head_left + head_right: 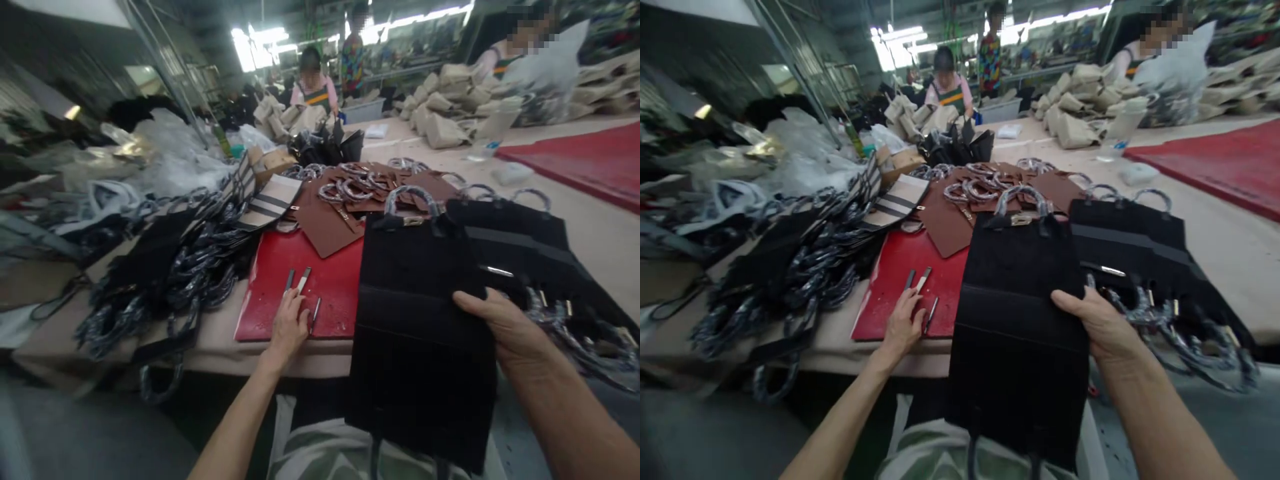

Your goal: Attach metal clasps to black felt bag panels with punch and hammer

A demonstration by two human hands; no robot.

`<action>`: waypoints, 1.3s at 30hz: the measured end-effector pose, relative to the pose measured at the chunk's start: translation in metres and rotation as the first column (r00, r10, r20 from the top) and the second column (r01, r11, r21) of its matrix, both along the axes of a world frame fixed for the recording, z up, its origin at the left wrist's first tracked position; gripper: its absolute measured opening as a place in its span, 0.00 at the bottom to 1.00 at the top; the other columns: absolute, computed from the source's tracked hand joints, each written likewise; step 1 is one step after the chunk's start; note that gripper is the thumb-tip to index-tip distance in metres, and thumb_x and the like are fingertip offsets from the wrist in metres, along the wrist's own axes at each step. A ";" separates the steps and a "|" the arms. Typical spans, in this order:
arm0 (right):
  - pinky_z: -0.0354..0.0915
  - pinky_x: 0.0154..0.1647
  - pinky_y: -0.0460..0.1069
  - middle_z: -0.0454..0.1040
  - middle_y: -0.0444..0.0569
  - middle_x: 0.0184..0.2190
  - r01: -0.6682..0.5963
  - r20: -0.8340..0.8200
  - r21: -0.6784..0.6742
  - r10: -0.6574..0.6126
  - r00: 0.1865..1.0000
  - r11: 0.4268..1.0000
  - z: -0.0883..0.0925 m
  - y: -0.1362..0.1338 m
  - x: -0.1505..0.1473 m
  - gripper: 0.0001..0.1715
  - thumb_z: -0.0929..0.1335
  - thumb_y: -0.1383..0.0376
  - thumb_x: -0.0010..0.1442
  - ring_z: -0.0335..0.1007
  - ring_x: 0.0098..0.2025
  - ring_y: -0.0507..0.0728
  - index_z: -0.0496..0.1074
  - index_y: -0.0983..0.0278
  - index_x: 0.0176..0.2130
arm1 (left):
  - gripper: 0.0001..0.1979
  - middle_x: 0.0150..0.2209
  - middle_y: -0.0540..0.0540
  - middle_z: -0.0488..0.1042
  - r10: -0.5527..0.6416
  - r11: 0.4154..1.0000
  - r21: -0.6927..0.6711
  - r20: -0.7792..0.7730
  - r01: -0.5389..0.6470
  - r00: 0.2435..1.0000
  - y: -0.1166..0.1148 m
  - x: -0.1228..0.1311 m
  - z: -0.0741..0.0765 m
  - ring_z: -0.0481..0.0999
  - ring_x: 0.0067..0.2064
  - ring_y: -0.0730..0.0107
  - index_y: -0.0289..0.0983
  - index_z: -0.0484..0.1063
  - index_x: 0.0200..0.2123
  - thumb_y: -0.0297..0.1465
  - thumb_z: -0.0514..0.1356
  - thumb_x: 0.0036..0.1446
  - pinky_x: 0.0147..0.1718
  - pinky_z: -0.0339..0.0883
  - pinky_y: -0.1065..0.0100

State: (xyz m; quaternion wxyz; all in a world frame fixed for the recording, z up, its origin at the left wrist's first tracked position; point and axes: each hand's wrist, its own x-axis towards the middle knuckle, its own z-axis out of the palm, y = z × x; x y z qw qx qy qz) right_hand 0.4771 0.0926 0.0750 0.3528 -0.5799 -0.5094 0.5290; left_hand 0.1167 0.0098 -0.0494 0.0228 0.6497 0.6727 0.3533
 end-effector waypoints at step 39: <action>0.55 0.27 0.47 0.66 0.39 0.22 -0.011 0.084 0.069 0.005 0.996 0.998 -0.048 0.016 -0.045 0.10 0.70 0.62 0.45 0.61 0.25 0.52 0.65 0.62 0.27 | 0.09 0.28 0.43 0.73 0.069 0.813 -0.582 0.038 -0.034 0.997 0.018 0.028 0.065 0.75 0.33 0.58 0.38 0.66 0.29 0.31 0.53 0.61 0.32 0.61 0.64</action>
